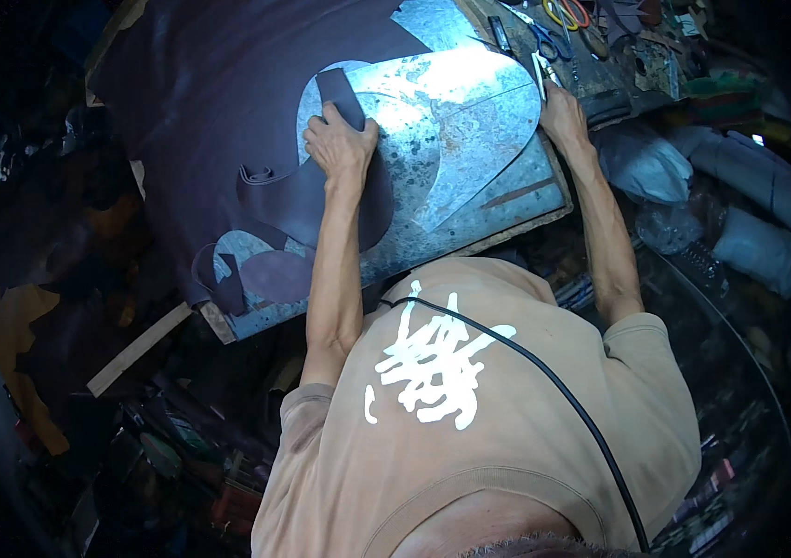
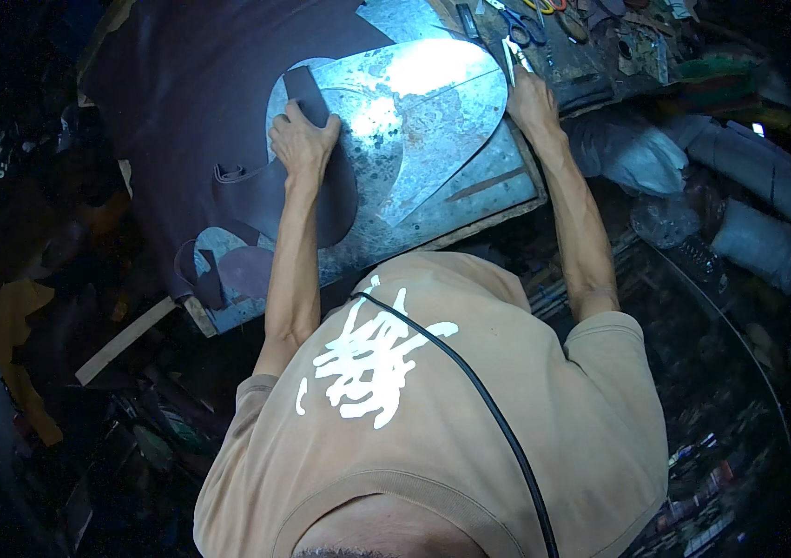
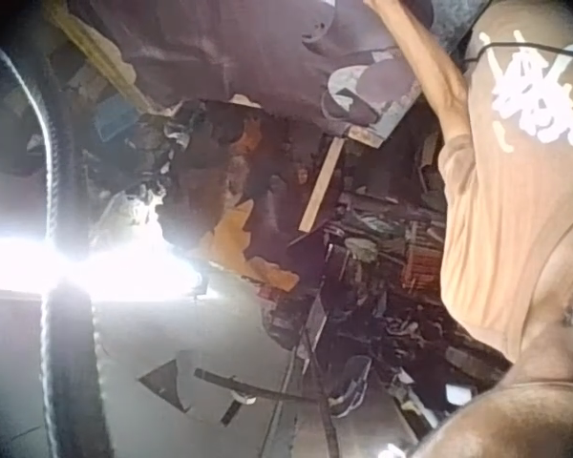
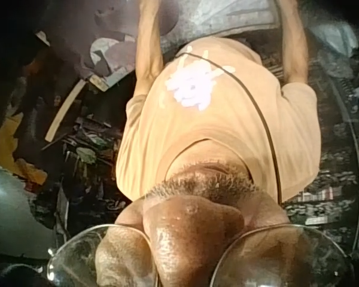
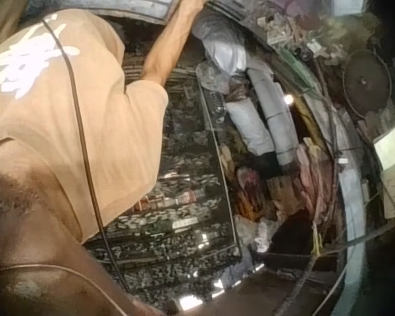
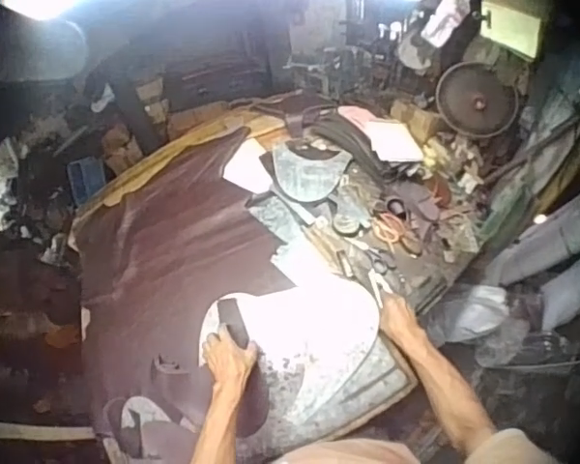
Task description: Cutting shoe components from a large sheet of leather using metal templates and a knife.
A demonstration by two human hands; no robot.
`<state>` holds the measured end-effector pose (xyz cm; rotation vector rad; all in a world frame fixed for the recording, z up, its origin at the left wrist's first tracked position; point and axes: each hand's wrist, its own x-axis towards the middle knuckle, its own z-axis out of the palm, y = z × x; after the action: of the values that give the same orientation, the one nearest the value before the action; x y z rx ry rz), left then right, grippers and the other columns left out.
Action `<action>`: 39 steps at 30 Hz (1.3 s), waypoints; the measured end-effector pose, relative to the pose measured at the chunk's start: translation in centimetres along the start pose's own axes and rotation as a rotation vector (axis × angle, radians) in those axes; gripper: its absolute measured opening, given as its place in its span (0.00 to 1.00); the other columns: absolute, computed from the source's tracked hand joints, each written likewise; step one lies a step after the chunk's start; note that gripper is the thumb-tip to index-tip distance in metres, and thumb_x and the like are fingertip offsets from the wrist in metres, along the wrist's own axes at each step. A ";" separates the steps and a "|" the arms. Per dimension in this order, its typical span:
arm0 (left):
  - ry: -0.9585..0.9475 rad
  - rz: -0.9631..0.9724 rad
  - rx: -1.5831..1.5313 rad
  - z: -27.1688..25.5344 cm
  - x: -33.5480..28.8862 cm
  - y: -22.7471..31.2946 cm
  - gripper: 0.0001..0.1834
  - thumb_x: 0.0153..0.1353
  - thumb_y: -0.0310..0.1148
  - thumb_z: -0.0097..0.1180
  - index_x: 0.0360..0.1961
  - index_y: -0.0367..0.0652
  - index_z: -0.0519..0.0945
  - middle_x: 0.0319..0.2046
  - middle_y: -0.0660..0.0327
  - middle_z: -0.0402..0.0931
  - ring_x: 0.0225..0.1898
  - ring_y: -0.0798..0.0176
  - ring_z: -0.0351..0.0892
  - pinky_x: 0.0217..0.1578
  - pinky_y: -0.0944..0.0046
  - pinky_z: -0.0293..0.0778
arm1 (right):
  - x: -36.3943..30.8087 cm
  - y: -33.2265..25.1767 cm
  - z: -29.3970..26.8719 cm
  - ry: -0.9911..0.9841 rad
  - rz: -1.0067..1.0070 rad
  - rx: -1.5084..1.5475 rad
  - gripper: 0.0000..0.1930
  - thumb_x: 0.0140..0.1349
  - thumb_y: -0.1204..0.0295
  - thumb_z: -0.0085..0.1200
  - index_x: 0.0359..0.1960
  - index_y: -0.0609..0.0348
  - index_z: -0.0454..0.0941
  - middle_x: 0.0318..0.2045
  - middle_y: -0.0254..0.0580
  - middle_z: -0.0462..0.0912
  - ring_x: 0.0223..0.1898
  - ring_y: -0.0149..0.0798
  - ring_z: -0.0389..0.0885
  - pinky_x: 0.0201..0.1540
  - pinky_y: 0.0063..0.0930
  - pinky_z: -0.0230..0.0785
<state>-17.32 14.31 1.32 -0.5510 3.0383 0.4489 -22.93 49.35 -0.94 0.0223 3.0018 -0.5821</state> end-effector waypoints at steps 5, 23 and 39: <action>0.042 -0.031 0.016 0.0 -0.4 -0.1 0.41 0.46 0.51 0.62 0.57 0.34 0.69 0.48 0.37 0.69 0.52 0.36 0.68 0.53 0.40 0.65 | -1.2 1.2 -3.1 0.211 -0.182 0.047 0.20 0.59 0.72 0.51 0.53 0.68 0.72 0.35 0.60 0.81 0.37 0.59 0.81 0.41 0.50 0.72; 0.293 0.020 -0.202 3.7 -2.2 -1.9 0.31 0.52 0.50 0.61 0.52 0.40 0.76 0.63 0.45 0.61 0.68 0.40 0.53 0.67 0.41 0.45 | 5.5 -21.2 6.6 -0.704 -0.481 0.955 0.11 0.58 0.64 0.64 0.35 0.59 0.82 0.22 0.26 0.76 0.25 0.20 0.68 0.25 0.18 0.57; 0.295 -0.015 -0.202 3.6 -2.2 -1.7 0.28 0.53 0.47 0.62 0.51 0.43 0.75 0.63 0.47 0.62 0.68 0.43 0.55 0.66 0.41 0.47 | 6.5 -20.9 8.6 -0.935 -0.558 0.824 0.11 0.61 0.70 0.55 0.40 0.64 0.80 0.31 0.37 0.82 0.34 0.26 0.78 0.37 0.20 0.70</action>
<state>-14.78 14.59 -2.42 -0.7080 3.2845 0.7424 -29.35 26.72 -1.63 -0.7916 1.6968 -1.3506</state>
